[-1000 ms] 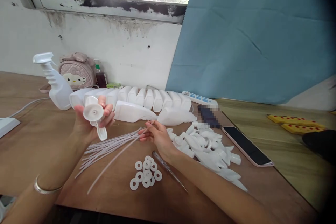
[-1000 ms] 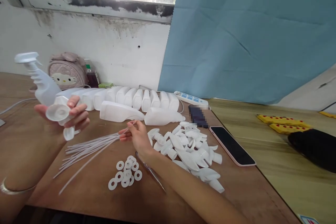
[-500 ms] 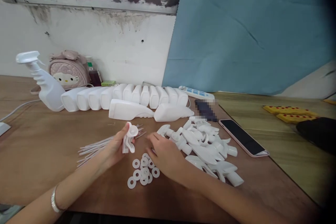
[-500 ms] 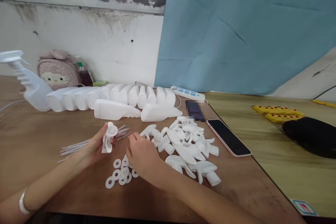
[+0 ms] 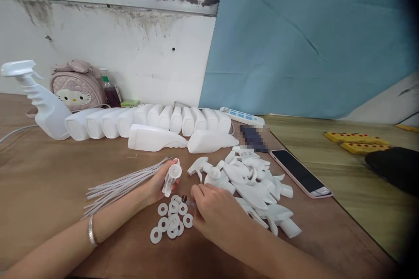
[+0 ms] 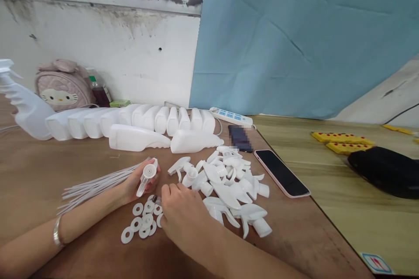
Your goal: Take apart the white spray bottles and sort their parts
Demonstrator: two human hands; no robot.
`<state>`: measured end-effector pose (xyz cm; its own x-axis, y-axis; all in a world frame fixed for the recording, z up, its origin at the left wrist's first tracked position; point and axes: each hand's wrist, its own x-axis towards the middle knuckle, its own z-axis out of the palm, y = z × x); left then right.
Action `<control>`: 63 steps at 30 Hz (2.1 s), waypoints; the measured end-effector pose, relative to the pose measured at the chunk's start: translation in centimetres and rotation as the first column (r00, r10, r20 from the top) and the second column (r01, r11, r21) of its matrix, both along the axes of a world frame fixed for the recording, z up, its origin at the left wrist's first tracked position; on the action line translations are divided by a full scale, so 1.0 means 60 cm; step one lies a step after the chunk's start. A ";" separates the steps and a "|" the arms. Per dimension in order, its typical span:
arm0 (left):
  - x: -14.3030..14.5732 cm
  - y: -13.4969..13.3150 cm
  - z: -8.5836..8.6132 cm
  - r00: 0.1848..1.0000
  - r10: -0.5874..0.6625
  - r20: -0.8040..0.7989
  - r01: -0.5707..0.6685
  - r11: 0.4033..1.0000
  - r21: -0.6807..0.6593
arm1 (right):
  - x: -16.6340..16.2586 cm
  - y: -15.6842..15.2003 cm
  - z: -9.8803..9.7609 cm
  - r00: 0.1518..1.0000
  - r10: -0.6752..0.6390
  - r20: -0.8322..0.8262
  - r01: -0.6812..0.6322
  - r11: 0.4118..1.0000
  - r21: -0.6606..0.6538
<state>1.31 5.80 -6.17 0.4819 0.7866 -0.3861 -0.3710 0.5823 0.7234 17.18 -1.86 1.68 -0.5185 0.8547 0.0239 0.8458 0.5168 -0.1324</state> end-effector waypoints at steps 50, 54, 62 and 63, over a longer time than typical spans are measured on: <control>0.000 -0.007 0.014 0.968 0.203 0.146 -0.203 0.979 -0.019 | -0.002 0.065 0.008 0.740 -0.038 -0.672 0.192 0.969 0.157; -0.003 -0.006 0.007 0.971 0.165 0.174 -0.165 0.986 -0.011 | 0.012 0.077 0.024 0.604 -0.200 -0.772 0.154 0.979 -0.133; -0.004 -0.009 0.013 0.975 0.105 0.194 -0.106 0.994 -0.007 | 0.004 0.067 0.015 0.608 -0.114 -0.785 0.138 0.990 -0.037; -0.004 -0.009 0.013 0.978 0.099 0.186 -0.099 0.995 -0.009 | 0.004 0.065 0.016 0.647 -0.064 -0.760 0.132 0.991 0.029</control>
<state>1.09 5.28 -5.42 0.4650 0.8340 -0.2969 -0.5545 0.5358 0.6368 17.39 2.02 2.63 -0.2045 0.8772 0.4344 0.5161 0.4737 -0.7136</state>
